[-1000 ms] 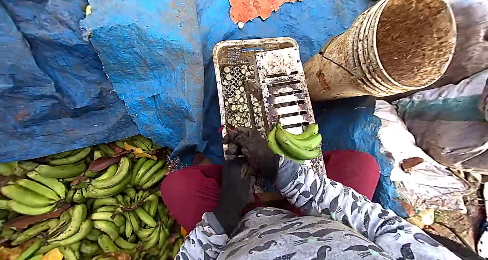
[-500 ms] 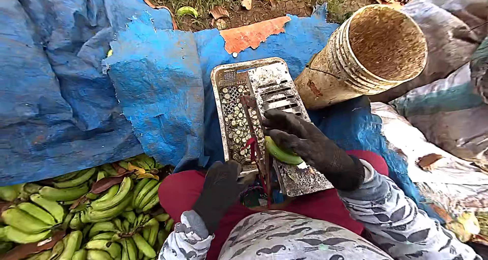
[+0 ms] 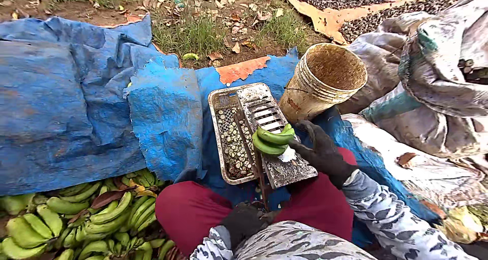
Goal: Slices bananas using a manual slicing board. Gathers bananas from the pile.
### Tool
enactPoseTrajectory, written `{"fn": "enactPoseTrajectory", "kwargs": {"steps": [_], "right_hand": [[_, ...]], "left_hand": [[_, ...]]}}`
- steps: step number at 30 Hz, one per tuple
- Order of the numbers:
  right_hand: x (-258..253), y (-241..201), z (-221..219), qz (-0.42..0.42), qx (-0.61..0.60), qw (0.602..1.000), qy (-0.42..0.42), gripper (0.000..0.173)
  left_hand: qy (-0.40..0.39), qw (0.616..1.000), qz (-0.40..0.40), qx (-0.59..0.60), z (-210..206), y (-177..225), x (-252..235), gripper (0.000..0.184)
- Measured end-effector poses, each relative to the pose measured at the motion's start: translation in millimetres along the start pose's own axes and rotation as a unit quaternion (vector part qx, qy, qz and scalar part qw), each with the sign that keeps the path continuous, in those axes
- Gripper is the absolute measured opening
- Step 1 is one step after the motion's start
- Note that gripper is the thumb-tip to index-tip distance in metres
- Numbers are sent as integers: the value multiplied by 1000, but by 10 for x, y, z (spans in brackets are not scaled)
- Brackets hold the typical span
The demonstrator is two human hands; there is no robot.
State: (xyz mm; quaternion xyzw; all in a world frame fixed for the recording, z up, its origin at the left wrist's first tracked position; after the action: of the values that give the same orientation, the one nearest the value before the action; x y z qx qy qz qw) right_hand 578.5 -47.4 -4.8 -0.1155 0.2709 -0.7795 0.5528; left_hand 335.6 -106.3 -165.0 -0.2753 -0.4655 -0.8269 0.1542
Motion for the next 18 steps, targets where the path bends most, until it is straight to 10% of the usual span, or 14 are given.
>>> {"fn": "enactPoseTrajectory", "kwargs": {"steps": [5,9,14,18], "right_hand": [[-280,-354,-669,49,245,957,-145,128],[-454,-379,-1048,-3,287,933,-216,112],[-605,68,-204,-124,-81,989,-15,101],[-305,22,218,-130,-355,921,94,97]], "left_hand": [[118,977,178,11,639,-116,143,59],[312,926,166,133,1354,-388,498,50],[529,812,44,244,1746,-350,743,60],[581,784,-157,153,2004,504,357,131]]}}
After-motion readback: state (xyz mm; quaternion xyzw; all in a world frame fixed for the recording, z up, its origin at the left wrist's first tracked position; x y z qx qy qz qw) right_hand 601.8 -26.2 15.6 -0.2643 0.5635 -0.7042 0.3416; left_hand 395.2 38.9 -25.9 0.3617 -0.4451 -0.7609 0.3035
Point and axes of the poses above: each hand's wrist, its own x-axis away from the middle knuckle, its own z-axis out of the back of the hand, y = z × x, the point moved 10 cm from there along -x, towards the middle knuckle, and after that the axes turned 7 degrees about x, right-handed, at the moved point
